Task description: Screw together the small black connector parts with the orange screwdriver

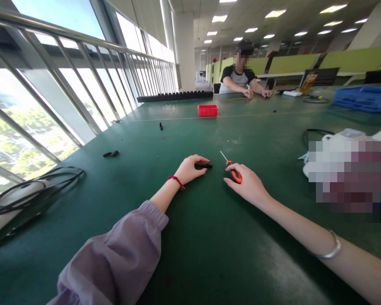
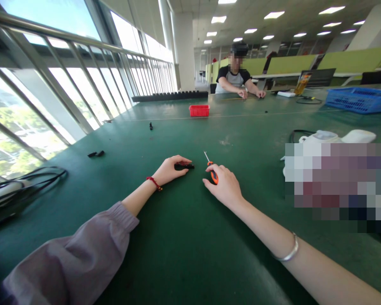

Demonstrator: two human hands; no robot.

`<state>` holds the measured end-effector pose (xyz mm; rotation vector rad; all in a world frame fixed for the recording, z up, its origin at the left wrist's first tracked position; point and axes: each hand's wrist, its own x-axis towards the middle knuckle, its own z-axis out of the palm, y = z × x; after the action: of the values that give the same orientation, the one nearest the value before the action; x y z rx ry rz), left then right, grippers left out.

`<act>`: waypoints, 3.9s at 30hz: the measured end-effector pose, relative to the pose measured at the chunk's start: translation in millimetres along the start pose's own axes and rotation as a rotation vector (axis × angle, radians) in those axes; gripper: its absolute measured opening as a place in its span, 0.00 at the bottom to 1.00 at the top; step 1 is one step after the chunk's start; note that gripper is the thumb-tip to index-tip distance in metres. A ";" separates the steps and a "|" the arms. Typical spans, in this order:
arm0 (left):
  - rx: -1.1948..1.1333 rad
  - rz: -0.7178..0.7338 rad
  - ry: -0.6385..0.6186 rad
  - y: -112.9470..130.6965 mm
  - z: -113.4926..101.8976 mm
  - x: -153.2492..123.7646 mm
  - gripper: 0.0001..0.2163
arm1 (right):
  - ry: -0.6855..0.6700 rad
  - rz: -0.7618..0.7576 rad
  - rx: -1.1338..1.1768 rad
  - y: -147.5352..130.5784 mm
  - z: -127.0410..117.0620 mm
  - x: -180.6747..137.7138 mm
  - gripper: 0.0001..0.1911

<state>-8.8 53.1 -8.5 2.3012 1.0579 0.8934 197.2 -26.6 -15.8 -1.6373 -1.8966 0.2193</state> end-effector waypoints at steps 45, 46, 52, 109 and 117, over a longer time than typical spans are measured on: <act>0.191 -0.085 0.070 26.2 13.4 -13.0 0.04 | -0.007 -0.078 -0.058 -4.8 20.0 42.0 0.11; 0.193 -0.084 0.068 26.5 13.1 -11.6 0.04 | -0.008 -0.081 -0.061 -4.8 19.6 41.8 0.12; 0.193 -0.107 0.253 7.8 -33.6 -24.0 0.05 | -0.035 -0.104 -0.059 -1.8 15.8 41.6 0.10; 0.359 -0.850 0.413 -70.7 -196.0 -156.9 0.16 | -0.068 -0.155 -0.087 0.2 16.5 42.4 0.10; 0.423 -0.857 0.401 -68.3 -195.7 -157.1 0.14 | -0.068 -0.157 -0.091 0.2 17.4 42.5 0.11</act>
<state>-260.2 -4.2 25.5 1.6427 2.3356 0.8083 186.1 18.0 -15.3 -1.5469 -2.1032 0.1265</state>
